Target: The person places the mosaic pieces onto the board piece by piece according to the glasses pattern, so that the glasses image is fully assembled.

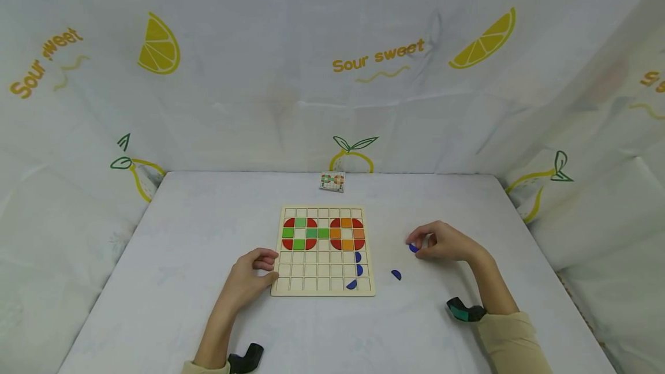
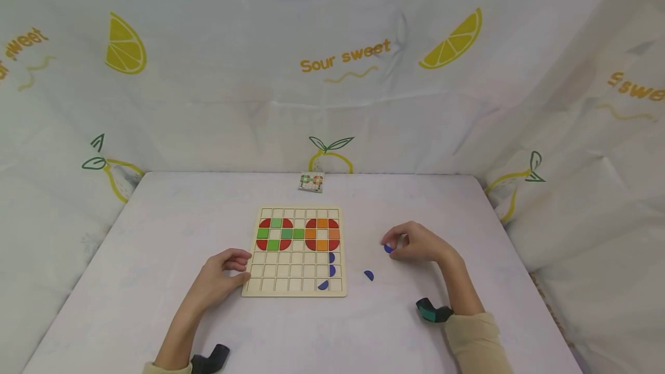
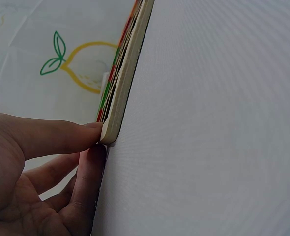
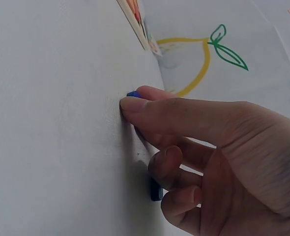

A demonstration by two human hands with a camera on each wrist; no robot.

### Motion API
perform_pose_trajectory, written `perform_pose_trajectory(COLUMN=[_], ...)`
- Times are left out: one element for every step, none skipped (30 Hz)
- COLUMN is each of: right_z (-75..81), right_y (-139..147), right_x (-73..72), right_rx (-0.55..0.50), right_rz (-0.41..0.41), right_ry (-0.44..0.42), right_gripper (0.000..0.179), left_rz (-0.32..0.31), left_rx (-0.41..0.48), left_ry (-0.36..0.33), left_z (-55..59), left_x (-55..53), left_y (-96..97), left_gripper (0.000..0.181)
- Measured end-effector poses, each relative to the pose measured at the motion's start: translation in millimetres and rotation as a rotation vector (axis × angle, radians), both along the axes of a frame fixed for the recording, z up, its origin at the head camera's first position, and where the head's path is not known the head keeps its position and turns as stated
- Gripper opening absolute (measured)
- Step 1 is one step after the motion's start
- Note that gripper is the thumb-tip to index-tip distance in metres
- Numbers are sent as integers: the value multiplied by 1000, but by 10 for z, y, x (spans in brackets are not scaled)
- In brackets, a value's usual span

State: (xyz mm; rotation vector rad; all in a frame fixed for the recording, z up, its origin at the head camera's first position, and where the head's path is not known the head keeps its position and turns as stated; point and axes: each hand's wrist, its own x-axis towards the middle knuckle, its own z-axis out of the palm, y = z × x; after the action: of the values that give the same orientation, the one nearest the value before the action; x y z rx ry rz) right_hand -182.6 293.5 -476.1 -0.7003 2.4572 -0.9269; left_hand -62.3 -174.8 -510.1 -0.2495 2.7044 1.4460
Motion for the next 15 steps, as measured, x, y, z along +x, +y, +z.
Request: perform_pose_trajectory(right_z=[0,-2,-5,-8,-12,-17,-20,-25,-29,-33,-38,-42,-46,-49,-53], right_y=[3,7,10,14,18,23,28,32,37,40,41,40,38,36,36], right_x=[-1,-3,-5,-6,-8,-11,-12,-14,-16,-19,-22,-25,-28,-31,-36], right_rx=[-1,-2,-2,-2,-1,-2,-2,-3,-4,-5,-7,-5,-3,-1,1], right_rz=[1,1,0,-3,-7,-11,-15,-19,-19,-16,-10,-8,-4,0,5], right_ry=[1,2,2,1,-2,-6,-12,-17,-21,-23,-23,-22,-21,-20,-19], right_gripper=[23,23,23,23,22,22,22,21,21,21,21,22,23,24,25], left_rz=[0,0,0,0,0,0,-1,-1,-2,-3,-3,-3,-3,-2,-1], left_rx=[-1,0,0,1,1,1,2,2,2,1,1,0,0,1,2], left_ry=[0,-1,-1,-1,-1,-1,-1,-1,-1,0,0,0,-1,-2,-4], left_z=[0,1,0,0,-1,-1,-2,-2,-3,-3,-4,-4,-3,-3,-4], left_x=[-1,-1,-2,-2,-3,-3,-3,-4,-4,-4,-4,-4,-3,-2,-2], left_y=[1,1,2,2,2,3,3,4,4,4,4,4,3,3,2], left_gripper=[35,35,35,35,35,35,35,35,35,35,35,35,35,35,35])
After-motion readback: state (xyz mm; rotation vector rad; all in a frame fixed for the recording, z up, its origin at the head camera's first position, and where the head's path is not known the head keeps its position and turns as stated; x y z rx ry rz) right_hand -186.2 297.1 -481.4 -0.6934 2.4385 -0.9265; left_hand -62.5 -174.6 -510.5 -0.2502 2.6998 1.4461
